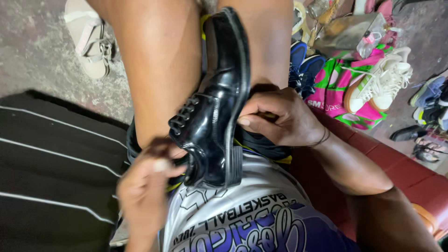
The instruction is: The person sits on the floor and uses a stitching awl to repeatedly pierce and thread the sole of a black shoe. They hold the shoe with one hand and manipulate the awl with the other, working on the seam between the sole and upper.
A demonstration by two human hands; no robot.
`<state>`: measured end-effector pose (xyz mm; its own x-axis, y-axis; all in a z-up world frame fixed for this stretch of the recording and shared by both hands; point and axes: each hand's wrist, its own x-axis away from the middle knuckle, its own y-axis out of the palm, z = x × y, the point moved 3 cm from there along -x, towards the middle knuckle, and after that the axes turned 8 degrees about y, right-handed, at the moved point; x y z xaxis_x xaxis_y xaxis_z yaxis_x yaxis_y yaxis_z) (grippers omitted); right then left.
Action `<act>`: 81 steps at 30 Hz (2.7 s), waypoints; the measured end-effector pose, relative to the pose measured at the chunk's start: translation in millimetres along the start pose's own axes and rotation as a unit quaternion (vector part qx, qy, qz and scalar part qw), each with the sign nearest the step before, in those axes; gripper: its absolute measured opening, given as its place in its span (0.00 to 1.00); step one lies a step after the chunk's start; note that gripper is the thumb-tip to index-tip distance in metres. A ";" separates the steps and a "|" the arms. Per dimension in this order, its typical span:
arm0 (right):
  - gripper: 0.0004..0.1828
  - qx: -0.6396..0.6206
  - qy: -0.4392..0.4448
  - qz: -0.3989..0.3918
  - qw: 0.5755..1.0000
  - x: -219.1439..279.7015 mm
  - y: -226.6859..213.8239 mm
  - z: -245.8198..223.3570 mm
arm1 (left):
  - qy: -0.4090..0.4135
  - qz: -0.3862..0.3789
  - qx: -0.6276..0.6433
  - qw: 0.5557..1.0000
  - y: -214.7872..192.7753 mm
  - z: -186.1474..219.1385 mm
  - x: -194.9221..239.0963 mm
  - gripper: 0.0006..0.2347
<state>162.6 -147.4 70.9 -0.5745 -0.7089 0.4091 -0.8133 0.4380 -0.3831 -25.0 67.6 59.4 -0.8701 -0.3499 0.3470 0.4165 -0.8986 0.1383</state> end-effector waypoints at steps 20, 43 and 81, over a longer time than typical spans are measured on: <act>0.02 -0.088 -0.044 0.028 0.995 18.3 3.4 37.3 | 0.069 -0.019 -0.097 0.993 -8.4 -12.9 13.6 0.03; 0.07 0.091 -0.139 -0.054 0.985 -9.3 -10.5 -17.4 | -0.095 -0.002 0.030 0.995 47.7 -18.0 -26.3 0.09; 0.12 0.304 -0.128 0.033 0.943 1.2 2.3 -43.8 | -0.090 -0.017 0.047 0.995 41.1 -28.1 -26.4 0.11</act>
<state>156.0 -123.1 106.8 -0.5169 -0.8359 0.1846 -0.5286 0.1421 -0.8369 7.7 32.4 29.8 -0.8263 -0.2597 0.4998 0.4186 -0.8769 0.2364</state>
